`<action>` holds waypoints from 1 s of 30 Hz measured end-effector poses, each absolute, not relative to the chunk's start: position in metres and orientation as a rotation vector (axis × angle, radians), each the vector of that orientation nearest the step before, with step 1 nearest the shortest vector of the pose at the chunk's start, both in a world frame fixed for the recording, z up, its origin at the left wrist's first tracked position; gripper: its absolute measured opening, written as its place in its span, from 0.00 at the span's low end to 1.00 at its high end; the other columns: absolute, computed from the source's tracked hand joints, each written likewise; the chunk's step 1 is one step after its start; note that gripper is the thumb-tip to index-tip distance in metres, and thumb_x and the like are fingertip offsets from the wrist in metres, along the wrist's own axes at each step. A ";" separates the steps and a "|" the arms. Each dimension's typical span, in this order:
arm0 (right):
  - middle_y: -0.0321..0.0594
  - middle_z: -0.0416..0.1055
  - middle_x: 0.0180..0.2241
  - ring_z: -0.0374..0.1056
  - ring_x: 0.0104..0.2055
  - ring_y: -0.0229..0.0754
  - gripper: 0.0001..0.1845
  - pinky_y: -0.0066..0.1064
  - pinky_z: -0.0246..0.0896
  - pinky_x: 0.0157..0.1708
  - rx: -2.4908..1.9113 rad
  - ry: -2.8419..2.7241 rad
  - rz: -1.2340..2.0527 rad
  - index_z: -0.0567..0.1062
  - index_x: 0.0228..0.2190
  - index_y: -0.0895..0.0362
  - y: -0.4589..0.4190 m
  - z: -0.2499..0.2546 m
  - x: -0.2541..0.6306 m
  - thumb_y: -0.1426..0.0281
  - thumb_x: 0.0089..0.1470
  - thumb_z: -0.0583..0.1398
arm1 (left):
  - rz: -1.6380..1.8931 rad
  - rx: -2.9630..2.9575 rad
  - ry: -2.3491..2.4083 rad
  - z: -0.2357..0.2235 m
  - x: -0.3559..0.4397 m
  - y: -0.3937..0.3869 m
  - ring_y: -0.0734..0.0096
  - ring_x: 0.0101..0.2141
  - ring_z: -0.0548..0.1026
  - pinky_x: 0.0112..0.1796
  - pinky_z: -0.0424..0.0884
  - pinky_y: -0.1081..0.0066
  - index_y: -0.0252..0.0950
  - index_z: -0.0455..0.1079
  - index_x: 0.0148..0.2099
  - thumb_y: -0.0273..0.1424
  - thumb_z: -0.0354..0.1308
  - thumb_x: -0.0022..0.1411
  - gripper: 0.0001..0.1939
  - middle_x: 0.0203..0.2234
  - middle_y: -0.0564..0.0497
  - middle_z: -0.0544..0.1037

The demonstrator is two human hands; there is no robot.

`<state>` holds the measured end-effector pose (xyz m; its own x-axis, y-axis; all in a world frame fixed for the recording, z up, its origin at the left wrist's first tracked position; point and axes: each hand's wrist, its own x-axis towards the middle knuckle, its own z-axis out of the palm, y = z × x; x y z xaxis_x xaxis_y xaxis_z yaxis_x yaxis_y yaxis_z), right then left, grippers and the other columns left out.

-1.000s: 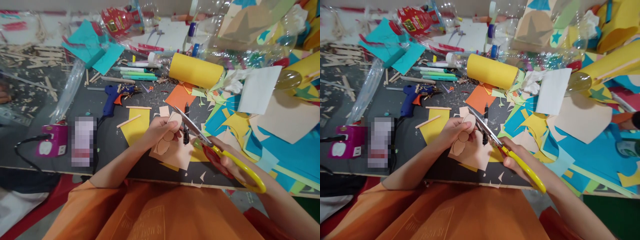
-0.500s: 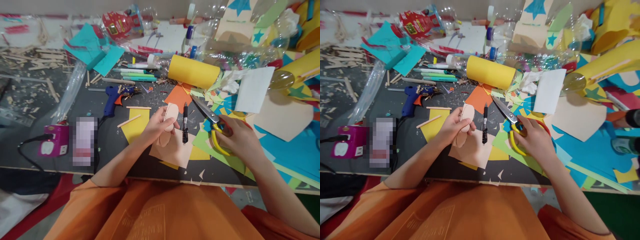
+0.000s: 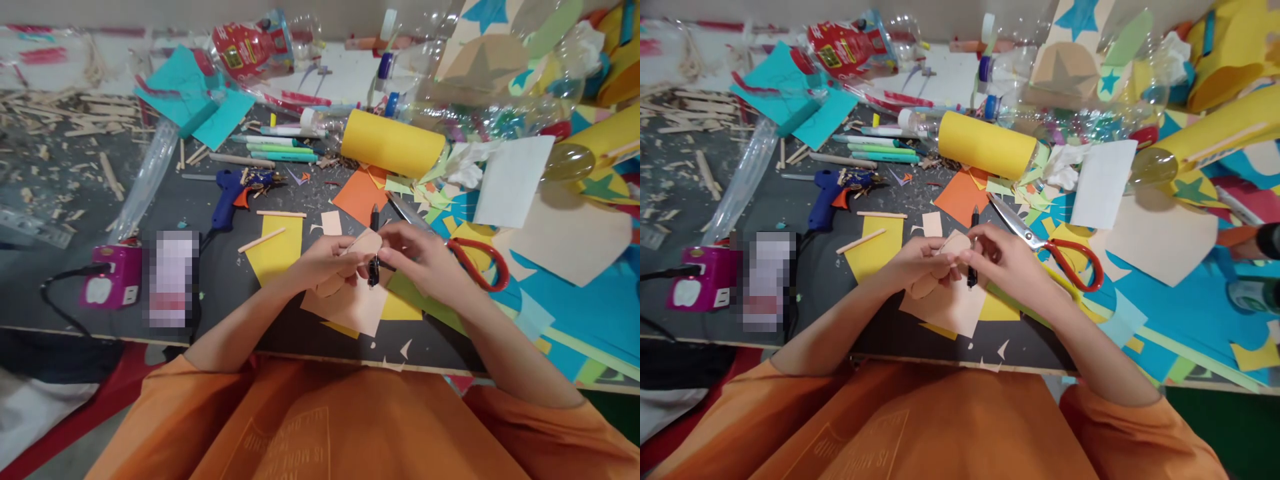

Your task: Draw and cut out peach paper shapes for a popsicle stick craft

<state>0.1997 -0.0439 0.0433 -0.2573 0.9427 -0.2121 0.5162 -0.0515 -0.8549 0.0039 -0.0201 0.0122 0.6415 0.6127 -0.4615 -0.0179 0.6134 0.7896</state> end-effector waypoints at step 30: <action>0.27 0.57 0.14 0.51 0.16 0.30 0.24 0.25 0.46 0.16 -1.281 -1.389 1.442 0.65 0.19 0.55 -0.049 0.007 0.183 0.50 0.53 0.60 | 0.620 1.123 1.073 0.017 0.008 -0.033 0.75 0.24 0.71 0.30 0.68 0.73 0.38 0.71 0.29 0.41 0.57 0.60 0.13 0.19 0.56 0.73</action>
